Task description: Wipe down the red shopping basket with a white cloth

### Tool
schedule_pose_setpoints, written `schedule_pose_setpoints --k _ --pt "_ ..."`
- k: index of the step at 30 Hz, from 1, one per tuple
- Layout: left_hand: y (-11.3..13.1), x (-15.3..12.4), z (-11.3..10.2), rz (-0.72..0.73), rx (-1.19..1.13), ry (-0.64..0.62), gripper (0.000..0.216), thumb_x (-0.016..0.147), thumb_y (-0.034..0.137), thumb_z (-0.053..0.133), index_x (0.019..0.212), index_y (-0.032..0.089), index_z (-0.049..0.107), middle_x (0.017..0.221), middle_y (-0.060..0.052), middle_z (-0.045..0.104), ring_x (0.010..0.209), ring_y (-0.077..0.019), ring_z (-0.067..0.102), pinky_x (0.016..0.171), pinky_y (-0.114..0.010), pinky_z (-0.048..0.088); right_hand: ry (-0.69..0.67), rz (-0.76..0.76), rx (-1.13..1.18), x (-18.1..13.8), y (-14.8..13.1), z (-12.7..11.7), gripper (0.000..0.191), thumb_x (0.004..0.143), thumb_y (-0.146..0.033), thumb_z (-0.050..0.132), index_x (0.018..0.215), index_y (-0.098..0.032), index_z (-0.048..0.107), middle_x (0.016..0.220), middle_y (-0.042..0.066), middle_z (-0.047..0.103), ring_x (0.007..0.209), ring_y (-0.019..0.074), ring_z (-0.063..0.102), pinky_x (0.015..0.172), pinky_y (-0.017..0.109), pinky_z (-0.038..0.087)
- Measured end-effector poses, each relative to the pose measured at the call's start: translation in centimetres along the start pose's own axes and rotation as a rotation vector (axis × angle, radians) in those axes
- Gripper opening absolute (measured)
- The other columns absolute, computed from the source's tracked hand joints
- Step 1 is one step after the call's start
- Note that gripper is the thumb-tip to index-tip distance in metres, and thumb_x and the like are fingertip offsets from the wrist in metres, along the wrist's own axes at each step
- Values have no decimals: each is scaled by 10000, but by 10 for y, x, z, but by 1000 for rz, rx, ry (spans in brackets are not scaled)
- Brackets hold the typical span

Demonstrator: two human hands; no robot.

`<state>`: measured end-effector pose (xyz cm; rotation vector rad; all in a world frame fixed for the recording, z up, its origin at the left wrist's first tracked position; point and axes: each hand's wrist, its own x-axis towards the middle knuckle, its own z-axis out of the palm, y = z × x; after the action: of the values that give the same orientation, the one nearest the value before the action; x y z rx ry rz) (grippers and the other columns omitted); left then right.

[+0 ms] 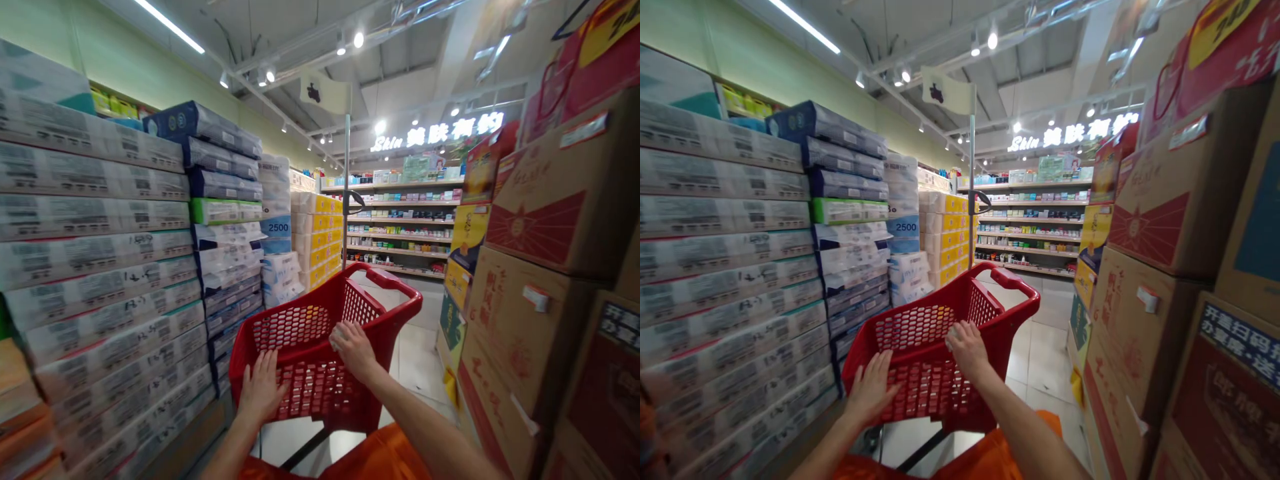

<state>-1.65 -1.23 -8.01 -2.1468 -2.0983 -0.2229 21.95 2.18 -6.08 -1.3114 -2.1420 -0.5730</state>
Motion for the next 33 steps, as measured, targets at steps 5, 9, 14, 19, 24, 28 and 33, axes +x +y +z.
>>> schedule_pose_setpoints --k 5,9,14,19,24,28,33 --pt "1 1 -2 -18 22 -5 646 763 340 351 1346 83 242 1419 -111 252 1312 -238 195 1054 -467 144 299 225 -164 -14 111 -55 266 776 -115 421 920 -185 633 1189 99 511 1154 265 388 973 453 286" --pt "4 2 -1 -35 29 -19 661 759 345 353 1347 70 229 1425 -113 232 1316 -246 179 1049 -485 148 322 274 -140 -13 108 -52 293 730 -89 435 942 -153 626 1201 121 493 1160 275 373 964 440 311" --pt "2 3 -1 -28 46 -33 664 762 353 343 1351 73 218 1430 -107 217 1319 -236 170 1052 -471 153 91 -74 16 -5 32 -13 318 737 -74 446 953 -222 626 1195 36 527 1158 228 388 975 393 307" --pt "2 4 2 -28 41 -16 669 754 343 356 1352 79 217 1428 -109 222 1319 -234 171 1052 -470 149 123 111 -75 -2 74 -41 253 769 -139 452 943 -202 625 1174 81 535 1119 259 418 975 450 265" --pt "8 3 0 -40 11 -33 683 754 362 348 1354 70 204 1432 -115 208 1323 -244 152 1050 -488 137 209 258 -116 -5 75 -45 249 744 -143 473 936 -162 630 1184 119 514 1125 277 397 967 450 265" --pt "7 1 -3 -30 22 -49 685 753 356 342 1356 66 194 1436 -108 197 1323 -238 153 1054 -478 135 92 -42 -23 -10 31 -19 306 744 -128 476 1002 -221 612 1218 54 509 1162 244 376 987 411 263" --pt "8 2 -3 -27 11 -44 684 753 352 347 1358 72 192 1438 -105 195 1325 -237 145 1056 -473 131 146 108 -82 -12 66 -37 299 758 -122 461 1003 -200 614 1229 90 495 1164 262 380 990 447 249"
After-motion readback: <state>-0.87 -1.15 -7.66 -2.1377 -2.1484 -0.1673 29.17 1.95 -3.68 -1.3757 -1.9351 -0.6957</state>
